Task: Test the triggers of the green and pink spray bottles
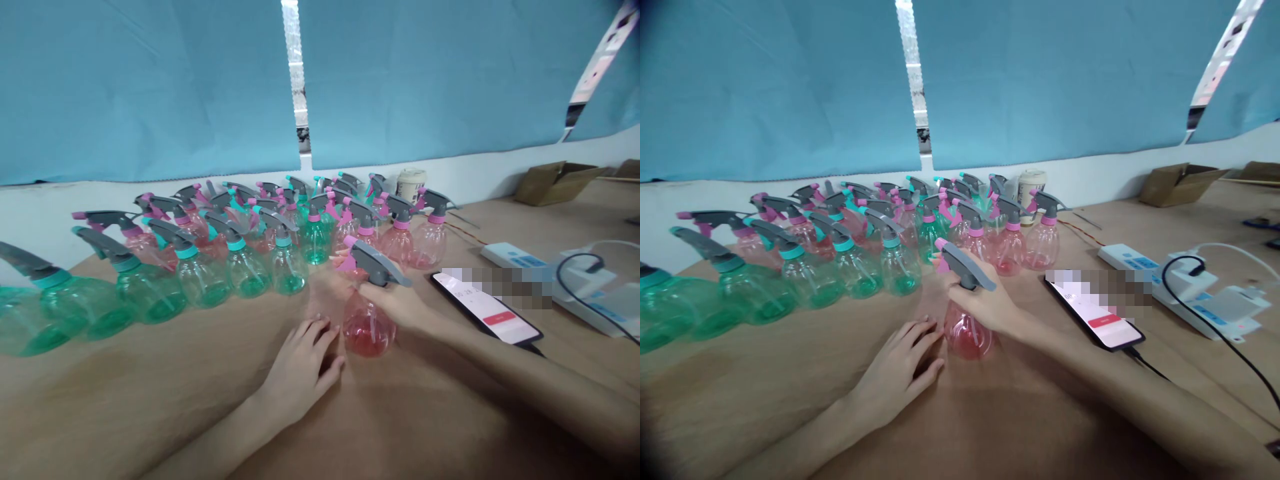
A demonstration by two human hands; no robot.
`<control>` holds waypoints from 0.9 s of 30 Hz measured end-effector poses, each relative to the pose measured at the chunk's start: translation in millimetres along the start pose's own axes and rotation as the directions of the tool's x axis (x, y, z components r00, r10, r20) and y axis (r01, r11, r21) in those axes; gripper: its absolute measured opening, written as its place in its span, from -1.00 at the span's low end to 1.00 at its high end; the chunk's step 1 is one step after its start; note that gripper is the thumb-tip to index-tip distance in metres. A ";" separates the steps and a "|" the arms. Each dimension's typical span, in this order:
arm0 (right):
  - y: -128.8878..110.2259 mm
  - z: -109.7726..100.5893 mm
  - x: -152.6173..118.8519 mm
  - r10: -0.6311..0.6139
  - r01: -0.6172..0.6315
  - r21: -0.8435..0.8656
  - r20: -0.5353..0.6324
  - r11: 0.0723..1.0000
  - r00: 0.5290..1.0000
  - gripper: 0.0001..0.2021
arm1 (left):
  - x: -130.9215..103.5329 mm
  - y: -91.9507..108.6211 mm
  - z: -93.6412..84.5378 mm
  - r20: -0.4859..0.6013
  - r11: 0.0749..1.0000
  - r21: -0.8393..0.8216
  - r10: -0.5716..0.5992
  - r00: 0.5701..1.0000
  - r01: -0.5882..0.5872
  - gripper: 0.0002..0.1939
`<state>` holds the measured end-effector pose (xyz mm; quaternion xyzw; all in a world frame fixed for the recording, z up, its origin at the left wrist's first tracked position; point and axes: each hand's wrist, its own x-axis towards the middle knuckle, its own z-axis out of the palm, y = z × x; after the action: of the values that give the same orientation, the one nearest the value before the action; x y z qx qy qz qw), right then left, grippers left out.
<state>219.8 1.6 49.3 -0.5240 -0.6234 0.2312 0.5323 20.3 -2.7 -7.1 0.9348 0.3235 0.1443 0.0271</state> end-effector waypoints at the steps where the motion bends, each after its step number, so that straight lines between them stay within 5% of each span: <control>1: -0.5 0.0 0.0 -0.008 0.008 0.004 0.008 1.000 1.000 -0.79 | 0.1 0.0 0.0 0.001 1.000 0.001 -0.001 1.000 0.001 -0.63; 9: -2.9 1.5 0.3 -0.094 0.093 0.095 0.012 0.991 0.995 -0.73 | -0.5 -0.4 1.4 -0.006 1.000 0.001 -0.001 1.000 0.001 -0.62; 15: -3.1 1.1 -0.2 -0.072 0.067 0.130 0.035 0.989 0.997 -0.87 | -0.3 0.0 0.4 -0.004 1.000 -0.001 -0.002 1.000 0.001 -0.61; 27: -3.4 0.1 -1.2 -0.002 0.002 -0.004 -0.001 1.000 1.000 -0.86 | -0.2 1.2 -0.6 0.000 1.000 -0.001 -0.001 1.000 0.001 -0.62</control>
<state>218.3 -0.6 51.6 -0.5245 -0.6241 0.2290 0.5320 20.8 -3.9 -6.4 0.9347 0.3237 0.1444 0.0274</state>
